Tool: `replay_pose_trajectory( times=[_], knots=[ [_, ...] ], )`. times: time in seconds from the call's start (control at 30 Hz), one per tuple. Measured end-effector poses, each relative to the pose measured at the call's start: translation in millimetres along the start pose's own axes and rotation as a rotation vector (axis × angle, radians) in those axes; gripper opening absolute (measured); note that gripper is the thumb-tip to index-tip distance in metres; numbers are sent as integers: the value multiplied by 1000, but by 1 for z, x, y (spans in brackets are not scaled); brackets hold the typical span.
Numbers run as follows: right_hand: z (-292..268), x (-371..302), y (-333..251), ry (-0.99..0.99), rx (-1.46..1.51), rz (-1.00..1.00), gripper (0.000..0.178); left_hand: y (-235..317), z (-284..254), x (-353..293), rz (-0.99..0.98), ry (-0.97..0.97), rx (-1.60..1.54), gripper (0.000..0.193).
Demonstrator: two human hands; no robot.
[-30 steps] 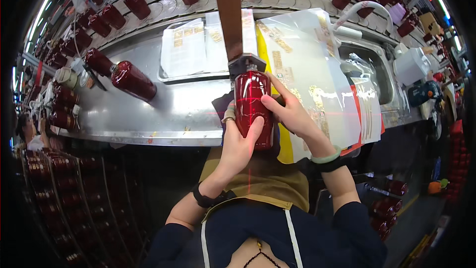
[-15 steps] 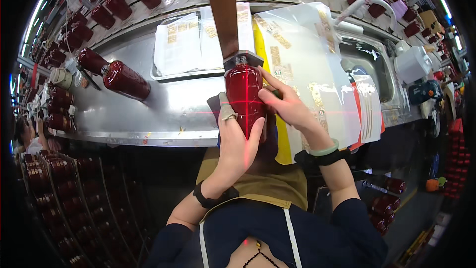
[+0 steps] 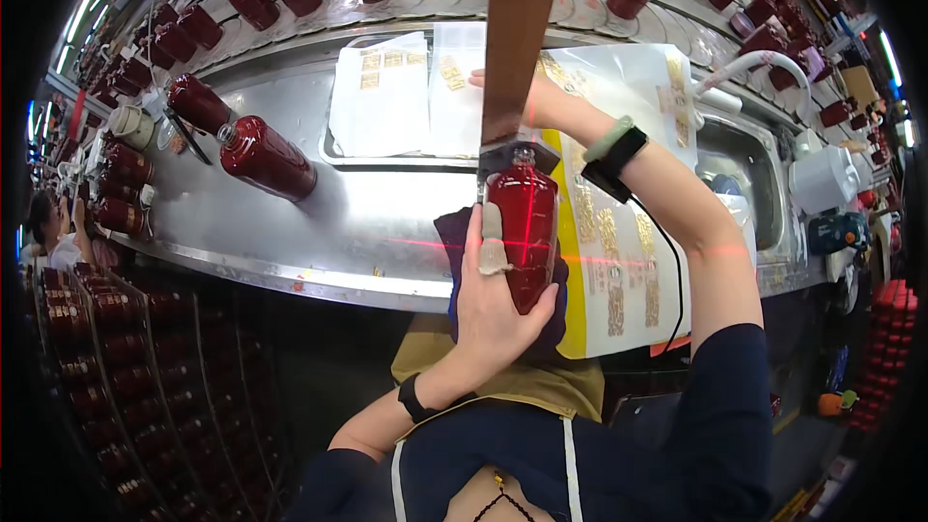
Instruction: Applying labels and decorative seals to red liquor bottles on a production line in a factory.
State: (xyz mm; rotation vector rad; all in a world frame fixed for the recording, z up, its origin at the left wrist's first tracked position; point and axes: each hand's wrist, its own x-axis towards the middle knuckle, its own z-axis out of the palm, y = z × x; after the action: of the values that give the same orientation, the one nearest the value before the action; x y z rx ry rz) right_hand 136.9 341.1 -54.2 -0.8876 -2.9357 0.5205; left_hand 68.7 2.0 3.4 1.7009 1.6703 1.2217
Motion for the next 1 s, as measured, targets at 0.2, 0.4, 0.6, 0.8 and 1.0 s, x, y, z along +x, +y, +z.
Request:
replay_pose_trajectory(
  times=[0.2,0.4,0.6,0.8,1.0],
  knots=[
    [24,7,25,19,-226,-147,58,-1,0,3,-11,-32,3,105],
    [-40,-79,-44,-40,-321,28,24,-3,-6,4,-19,-31,-43,96],
    [-25,-55,-18,252,-28,721,59,-3,-1,4,45,16,-52,89],
    [-24,-59,10,317,222,733,53,-8,4,0,42,42,-110,91],
    [-79,-160,-99,626,478,403,23,-14,-13,4,-70,-146,-317,80]
  ],
)
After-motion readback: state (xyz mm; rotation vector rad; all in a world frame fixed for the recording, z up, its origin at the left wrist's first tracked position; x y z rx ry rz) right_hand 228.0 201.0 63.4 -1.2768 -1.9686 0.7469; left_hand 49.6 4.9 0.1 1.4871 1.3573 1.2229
